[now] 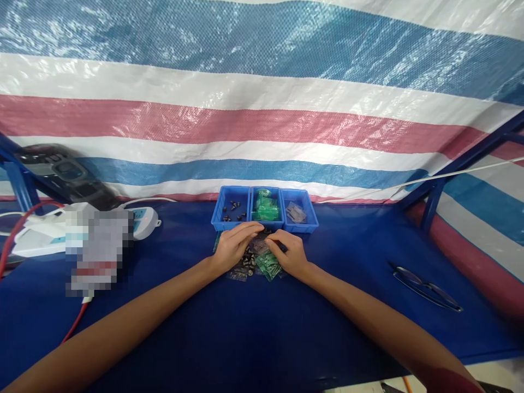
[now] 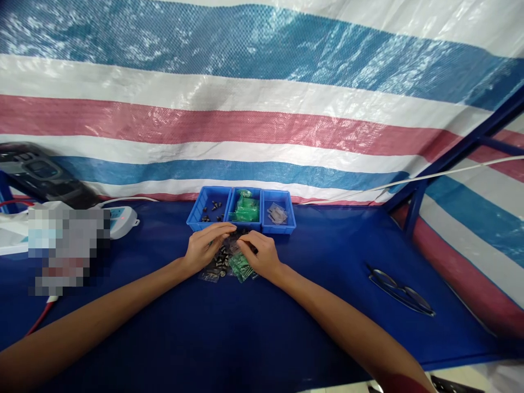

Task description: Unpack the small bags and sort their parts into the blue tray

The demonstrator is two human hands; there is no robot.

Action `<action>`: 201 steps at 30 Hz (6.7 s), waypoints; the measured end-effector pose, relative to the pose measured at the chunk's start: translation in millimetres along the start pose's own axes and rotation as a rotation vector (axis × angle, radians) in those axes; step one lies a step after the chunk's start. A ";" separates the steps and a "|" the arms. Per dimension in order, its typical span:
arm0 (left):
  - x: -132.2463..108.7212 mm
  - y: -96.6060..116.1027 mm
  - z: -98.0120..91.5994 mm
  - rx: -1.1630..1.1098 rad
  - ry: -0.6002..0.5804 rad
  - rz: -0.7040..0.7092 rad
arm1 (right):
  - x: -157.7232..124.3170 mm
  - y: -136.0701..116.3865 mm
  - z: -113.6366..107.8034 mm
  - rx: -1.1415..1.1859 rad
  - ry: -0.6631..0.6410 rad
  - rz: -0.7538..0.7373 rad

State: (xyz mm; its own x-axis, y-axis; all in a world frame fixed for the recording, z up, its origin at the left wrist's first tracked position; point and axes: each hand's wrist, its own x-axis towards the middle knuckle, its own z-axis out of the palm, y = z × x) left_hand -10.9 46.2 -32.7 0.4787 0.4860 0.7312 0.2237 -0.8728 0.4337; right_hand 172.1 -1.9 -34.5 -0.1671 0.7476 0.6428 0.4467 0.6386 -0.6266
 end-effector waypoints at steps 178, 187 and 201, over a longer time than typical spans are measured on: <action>2.1 3.7 -1.2 0.102 -0.136 -0.043 | -1.4 1.2 3.1 -0.012 0.081 0.046; 0.6 3.6 -0.7 0.105 -0.160 -0.055 | -1.2 0.5 3.2 -0.005 0.075 0.028; 0.7 6.1 -1.8 0.131 -0.124 -0.047 | -0.3 -1.9 0.8 -0.030 0.063 0.032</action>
State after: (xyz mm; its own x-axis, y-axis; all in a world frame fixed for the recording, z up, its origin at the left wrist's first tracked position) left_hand -10.7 41.3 -28.6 0.5643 0.5241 0.6379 0.3528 -0.8516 0.3876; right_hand 170.5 -3.2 -33.9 -0.0977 0.7538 0.6498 0.4772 0.6084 -0.6341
